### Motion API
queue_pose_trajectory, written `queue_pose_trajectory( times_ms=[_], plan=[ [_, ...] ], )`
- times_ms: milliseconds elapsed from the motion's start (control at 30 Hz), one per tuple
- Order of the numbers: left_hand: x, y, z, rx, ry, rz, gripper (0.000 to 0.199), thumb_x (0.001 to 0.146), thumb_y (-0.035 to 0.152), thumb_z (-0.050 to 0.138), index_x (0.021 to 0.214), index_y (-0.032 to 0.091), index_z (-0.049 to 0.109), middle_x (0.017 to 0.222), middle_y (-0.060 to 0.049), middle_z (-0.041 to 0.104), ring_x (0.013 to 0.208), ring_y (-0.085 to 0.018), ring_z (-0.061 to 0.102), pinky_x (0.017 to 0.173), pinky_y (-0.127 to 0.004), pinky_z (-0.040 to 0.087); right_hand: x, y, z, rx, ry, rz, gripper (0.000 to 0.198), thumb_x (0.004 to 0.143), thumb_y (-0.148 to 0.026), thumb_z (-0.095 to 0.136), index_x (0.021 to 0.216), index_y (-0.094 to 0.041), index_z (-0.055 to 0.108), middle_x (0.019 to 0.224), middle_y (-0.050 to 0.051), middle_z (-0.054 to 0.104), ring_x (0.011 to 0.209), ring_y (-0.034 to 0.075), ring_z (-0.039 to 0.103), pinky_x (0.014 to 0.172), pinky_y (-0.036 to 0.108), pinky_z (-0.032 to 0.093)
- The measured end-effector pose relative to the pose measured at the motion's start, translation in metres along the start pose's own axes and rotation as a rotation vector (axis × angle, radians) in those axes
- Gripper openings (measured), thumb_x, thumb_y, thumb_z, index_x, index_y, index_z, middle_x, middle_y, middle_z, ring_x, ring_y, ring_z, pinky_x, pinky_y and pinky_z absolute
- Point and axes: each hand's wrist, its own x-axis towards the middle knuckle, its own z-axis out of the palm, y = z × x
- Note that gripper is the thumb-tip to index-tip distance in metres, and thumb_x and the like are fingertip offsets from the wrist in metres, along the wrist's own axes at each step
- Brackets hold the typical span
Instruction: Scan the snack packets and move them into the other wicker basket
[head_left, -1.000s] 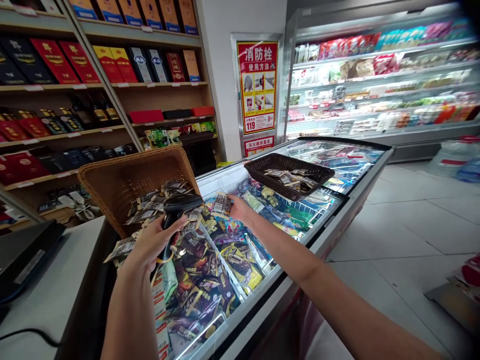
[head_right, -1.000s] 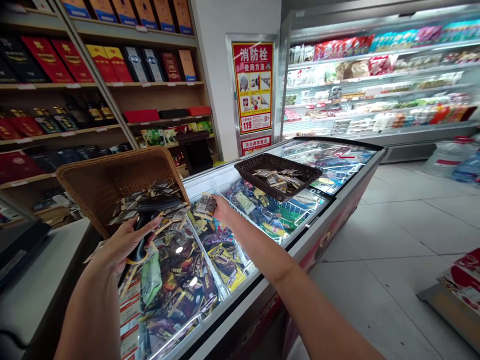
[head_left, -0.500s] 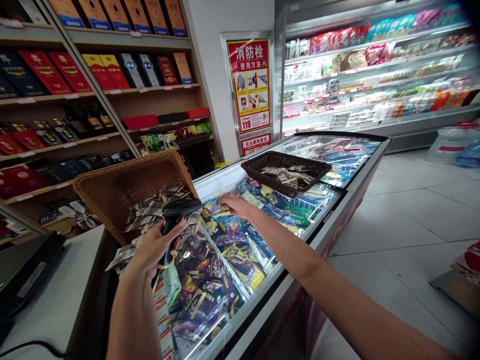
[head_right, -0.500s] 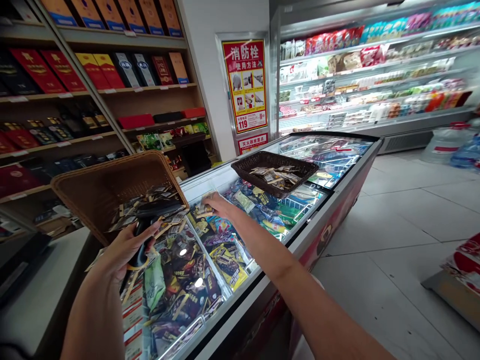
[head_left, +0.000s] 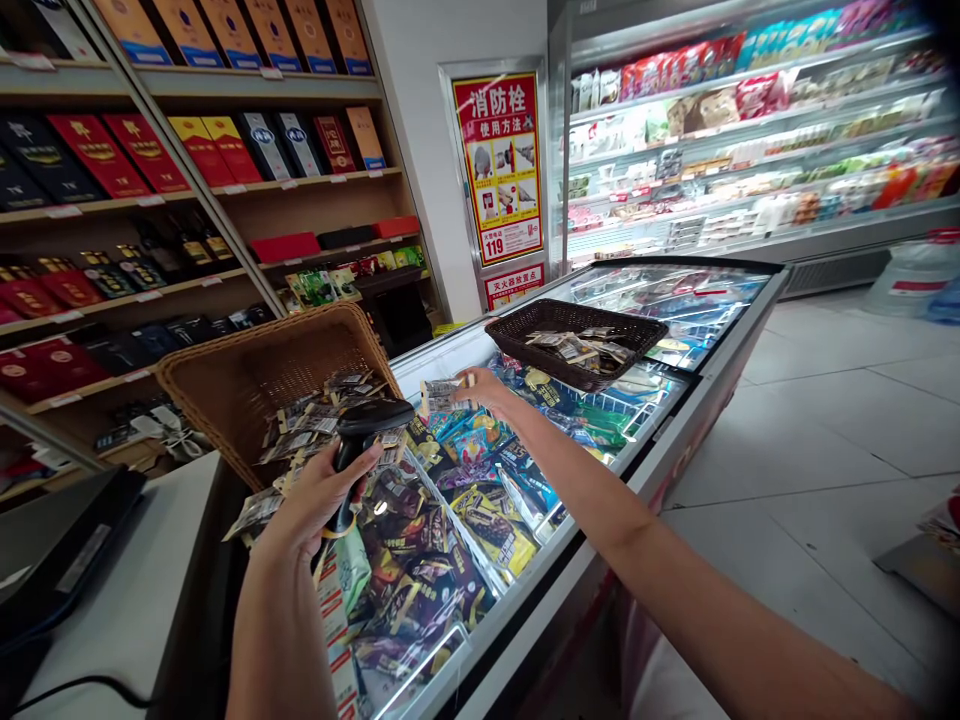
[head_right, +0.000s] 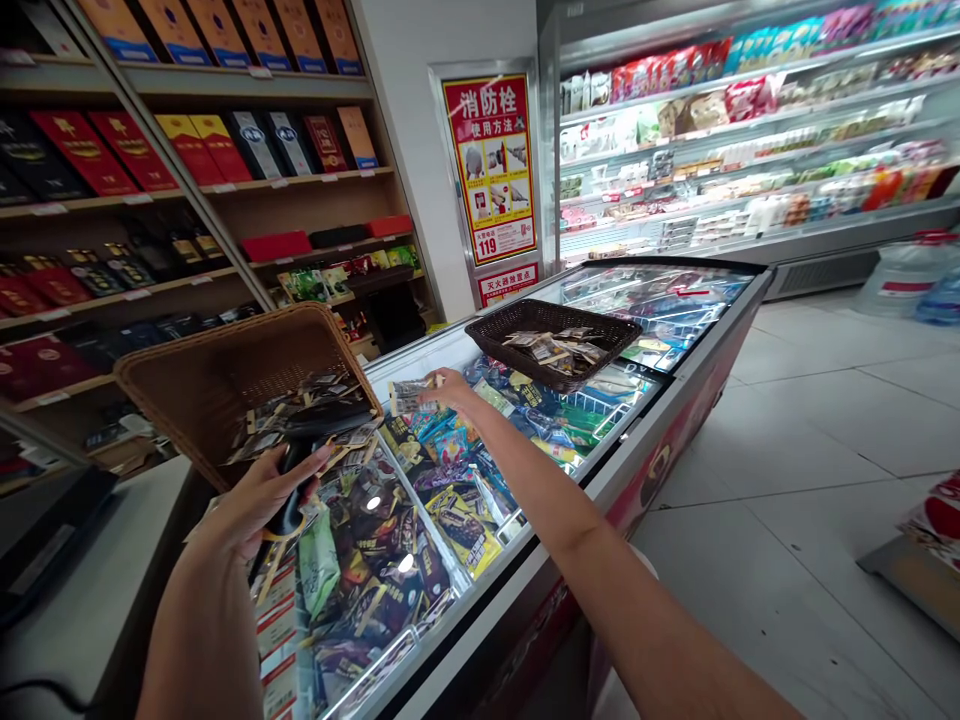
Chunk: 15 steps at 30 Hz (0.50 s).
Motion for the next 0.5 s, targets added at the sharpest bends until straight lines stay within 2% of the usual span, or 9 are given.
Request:
queue_pose_trajectory(
  times_ms=[133,233,500],
  plan=[
    [-0.001,-0.001,0.003,0.071,-0.071,0.033,0.055,0.065,0.07,0.081,0.073,0.022,0.054,0.053,0.005,0.053,0.049,-0.012,0.043,0.046,-0.022,0.032,0.002,-0.001,0.0,0.196,0.037,0.014,0.031,0.062,-0.027,0.088,0.084,-0.017,0.068,0.066,-0.004,0.062,0.054,0.007,0.047,0.048,0.021,0.029],
    [0.0,0.0,0.007,0.087,-0.083,0.034,0.054,0.065,0.069,0.081,0.076,0.022,0.057,0.052,0.005,0.054,0.048,-0.011,0.042,0.045,-0.022,0.031,0.003,0.001,0.003,0.272,0.069,0.064,0.025,0.072,-0.031,0.083,0.083,-0.017,0.065,0.058,-0.005,0.055,0.047,0.007,0.04,0.043,0.023,0.02],
    [0.001,0.011,0.021,0.062,-0.053,0.048,0.058,0.058,0.07,0.083,0.069,0.023,0.053,0.049,0.005,0.053,0.047,-0.011,0.041,0.049,-0.024,0.031,0.007,0.007,0.006,0.284,0.058,0.094,0.023,0.079,-0.033,0.081,0.087,-0.017,0.068,0.053,-0.005,0.051,0.044,0.008,0.04,0.039,0.022,0.021]
  ],
)
